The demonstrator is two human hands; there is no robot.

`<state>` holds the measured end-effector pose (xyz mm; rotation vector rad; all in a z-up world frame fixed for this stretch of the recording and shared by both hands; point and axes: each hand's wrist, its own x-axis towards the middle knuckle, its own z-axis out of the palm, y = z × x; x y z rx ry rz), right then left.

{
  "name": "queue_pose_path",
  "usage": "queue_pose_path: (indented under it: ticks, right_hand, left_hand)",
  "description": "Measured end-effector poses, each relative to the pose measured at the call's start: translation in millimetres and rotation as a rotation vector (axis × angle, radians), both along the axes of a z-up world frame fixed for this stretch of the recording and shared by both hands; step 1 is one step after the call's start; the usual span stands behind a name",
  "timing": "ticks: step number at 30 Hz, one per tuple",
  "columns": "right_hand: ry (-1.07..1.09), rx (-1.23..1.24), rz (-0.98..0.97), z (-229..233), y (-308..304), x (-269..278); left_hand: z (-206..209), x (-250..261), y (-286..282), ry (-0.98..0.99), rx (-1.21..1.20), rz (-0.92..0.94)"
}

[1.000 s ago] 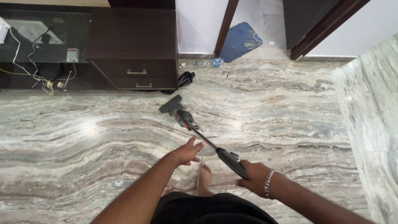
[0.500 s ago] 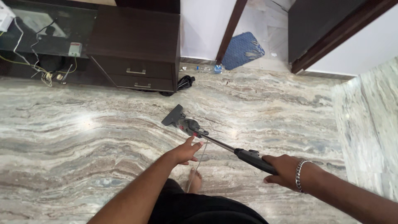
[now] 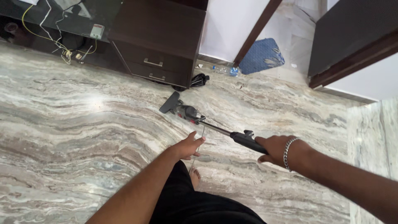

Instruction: The person vacuums the marble floor using a hand-held vacuum cleaner, moving the vacuum head across open floor areas and under a dining table and chairs.

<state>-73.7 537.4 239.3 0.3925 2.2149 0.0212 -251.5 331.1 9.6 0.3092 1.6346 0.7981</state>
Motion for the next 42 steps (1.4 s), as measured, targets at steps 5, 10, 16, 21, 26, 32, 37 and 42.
queue_pose_path:
  ticks: [5,10,16,21,26,32,37,42]
  right_hand:
    - [-0.074,0.094,0.114,9,17,-50]
    - [-0.074,0.132,0.228,18,27,-101]
    - [-0.045,0.145,0.343,23,45,-167]
    - [-0.032,0.145,0.432,25,58,-212]
    - [-0.025,0.228,0.567,33,84,-240]
    - [-0.135,0.318,0.632,45,135,-284]
    - [-0.137,0.387,0.876,60,181,-331]
    - [-0.124,0.453,1.128,78,212,-379]
  left_hand:
    - [3,-19,1,-0.009,-0.016,0.05]
    - [9,-45,12,-0.03,0.002,0.071]
    - [21,-81,21,0.004,0.008,0.133]
    - [23,-121,26,0.006,0.031,0.203]
    - [36,-153,24,0.035,0.011,0.218]
    - [38,-165,21,0.032,0.021,0.26]
    - [28,-169,32,-0.038,0.023,0.331]
    - [14,-181,47,-0.024,0.08,0.446]
